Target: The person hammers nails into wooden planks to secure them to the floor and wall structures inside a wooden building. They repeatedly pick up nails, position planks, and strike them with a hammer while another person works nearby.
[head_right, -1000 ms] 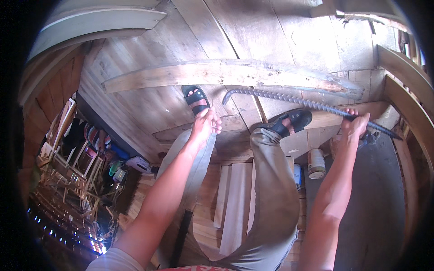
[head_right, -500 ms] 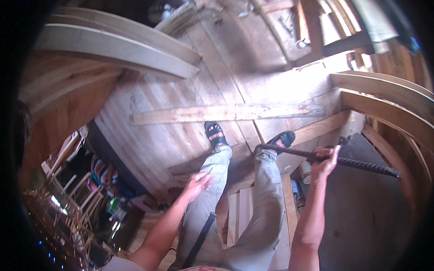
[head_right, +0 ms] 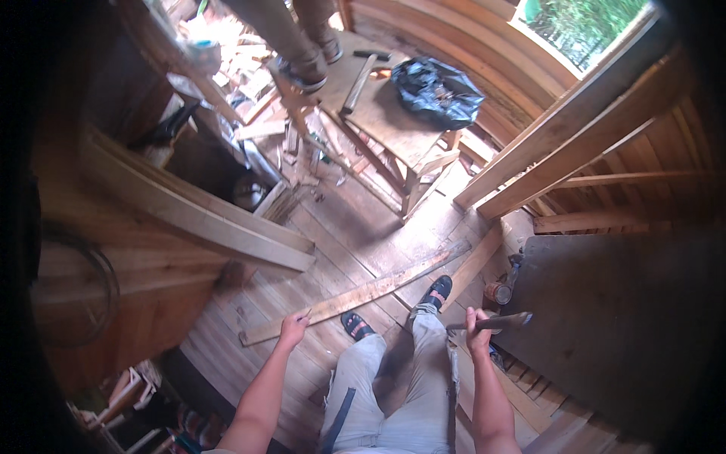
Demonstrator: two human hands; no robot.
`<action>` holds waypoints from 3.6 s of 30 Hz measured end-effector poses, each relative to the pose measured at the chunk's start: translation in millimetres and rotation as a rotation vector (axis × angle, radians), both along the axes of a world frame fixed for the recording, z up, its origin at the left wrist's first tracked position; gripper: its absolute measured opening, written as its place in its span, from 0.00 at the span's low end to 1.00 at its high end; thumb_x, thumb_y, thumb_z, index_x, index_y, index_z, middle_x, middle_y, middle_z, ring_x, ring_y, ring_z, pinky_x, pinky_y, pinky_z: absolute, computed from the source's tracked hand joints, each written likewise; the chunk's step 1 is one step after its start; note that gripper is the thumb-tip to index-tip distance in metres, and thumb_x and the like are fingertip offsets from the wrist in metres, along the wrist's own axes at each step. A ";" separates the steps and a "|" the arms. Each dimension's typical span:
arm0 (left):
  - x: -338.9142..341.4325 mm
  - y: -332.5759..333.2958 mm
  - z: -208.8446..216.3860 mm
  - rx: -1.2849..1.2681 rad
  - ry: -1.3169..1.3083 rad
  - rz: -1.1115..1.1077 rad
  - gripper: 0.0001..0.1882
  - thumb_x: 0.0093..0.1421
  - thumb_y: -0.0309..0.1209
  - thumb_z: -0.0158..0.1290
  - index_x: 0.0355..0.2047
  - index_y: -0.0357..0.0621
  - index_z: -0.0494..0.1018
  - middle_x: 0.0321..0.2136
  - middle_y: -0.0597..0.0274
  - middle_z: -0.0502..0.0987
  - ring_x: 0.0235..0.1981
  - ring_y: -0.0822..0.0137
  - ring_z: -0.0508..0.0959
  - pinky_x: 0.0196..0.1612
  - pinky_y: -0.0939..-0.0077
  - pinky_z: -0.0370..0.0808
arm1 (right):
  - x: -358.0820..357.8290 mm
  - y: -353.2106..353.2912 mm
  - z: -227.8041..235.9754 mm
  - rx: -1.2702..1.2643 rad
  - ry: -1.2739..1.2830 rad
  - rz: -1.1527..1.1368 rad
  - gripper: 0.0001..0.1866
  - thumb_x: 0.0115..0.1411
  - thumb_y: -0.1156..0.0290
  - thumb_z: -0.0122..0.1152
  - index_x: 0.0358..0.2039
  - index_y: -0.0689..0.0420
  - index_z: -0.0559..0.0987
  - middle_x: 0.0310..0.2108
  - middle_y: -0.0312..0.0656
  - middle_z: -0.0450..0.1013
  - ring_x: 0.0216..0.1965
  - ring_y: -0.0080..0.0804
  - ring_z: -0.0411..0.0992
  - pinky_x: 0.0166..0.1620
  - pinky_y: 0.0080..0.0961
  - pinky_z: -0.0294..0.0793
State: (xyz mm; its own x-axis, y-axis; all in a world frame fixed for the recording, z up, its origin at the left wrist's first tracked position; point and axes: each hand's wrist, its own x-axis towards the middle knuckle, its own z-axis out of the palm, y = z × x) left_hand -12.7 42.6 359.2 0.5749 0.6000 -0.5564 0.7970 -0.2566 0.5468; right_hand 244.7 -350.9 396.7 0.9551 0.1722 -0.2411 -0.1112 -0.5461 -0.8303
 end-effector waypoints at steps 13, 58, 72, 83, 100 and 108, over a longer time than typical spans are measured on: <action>490.9 -6.3 131.9 0.027 -0.713 -0.249 0.09 0.54 0.29 0.53 0.32 0.36 0.76 0.25 0.60 0.77 0.27 0.74 0.74 0.32 0.78 0.70 | -20.9 -48.6 -22.2 -0.240 0.423 0.065 0.22 0.52 0.56 0.61 0.15 0.62 0.68 0.13 0.47 0.64 0.17 0.36 0.62 0.25 0.33 0.63; 164.2 -132.0 -384.6 0.365 0.221 -0.904 0.48 0.44 0.40 0.60 0.60 0.40 0.46 0.53 0.52 0.59 0.52 0.55 0.63 0.53 0.60 0.62 | -96.9 -105.6 -153.3 0.090 0.095 -0.536 0.10 0.62 0.66 0.43 0.27 0.58 0.66 0.34 0.43 0.65 0.44 0.36 0.63 0.44 0.34 0.67; 178.5 -88.7 -269.8 0.108 0.220 -0.908 0.51 0.34 0.32 0.61 0.57 0.35 0.47 0.48 0.42 0.60 0.51 0.46 0.61 0.54 0.57 0.59 | -126.3 -115.9 -153.0 0.091 0.079 -0.728 0.10 0.62 0.66 0.43 0.29 0.57 0.67 0.34 0.43 0.68 0.46 0.35 0.64 0.43 0.33 0.69; 216.4 -78.1 -45.3 -0.034 -0.008 -0.904 0.52 0.34 0.35 0.61 0.57 0.36 0.43 0.49 0.37 0.59 0.52 0.43 0.60 0.56 0.59 0.59 | -79.6 -97.9 -150.6 0.049 0.065 -0.407 0.09 0.55 0.70 0.55 0.25 0.61 0.69 0.26 0.44 0.69 0.29 0.33 0.68 0.36 0.27 0.67; 357.6 -109.9 251.1 0.065 -0.604 -0.808 0.39 0.35 0.28 0.66 0.47 0.45 0.57 0.42 0.59 0.61 0.45 0.64 0.64 0.49 0.70 0.63 | -98.9 -143.1 -103.8 -0.082 0.201 -0.285 0.13 0.53 0.64 0.58 0.19 0.57 0.69 0.14 0.39 0.64 0.19 0.25 0.65 0.24 0.25 0.64; 447.3 -126.2 367.4 0.052 -0.746 -0.594 0.37 0.37 0.20 0.59 0.49 0.42 0.55 0.44 0.61 0.60 0.49 0.67 0.64 0.52 0.71 0.64 | -84.5 -160.8 -42.8 -0.073 0.363 -0.400 0.13 0.53 0.63 0.58 0.20 0.58 0.69 0.18 0.36 0.67 0.23 0.27 0.66 0.29 0.29 0.66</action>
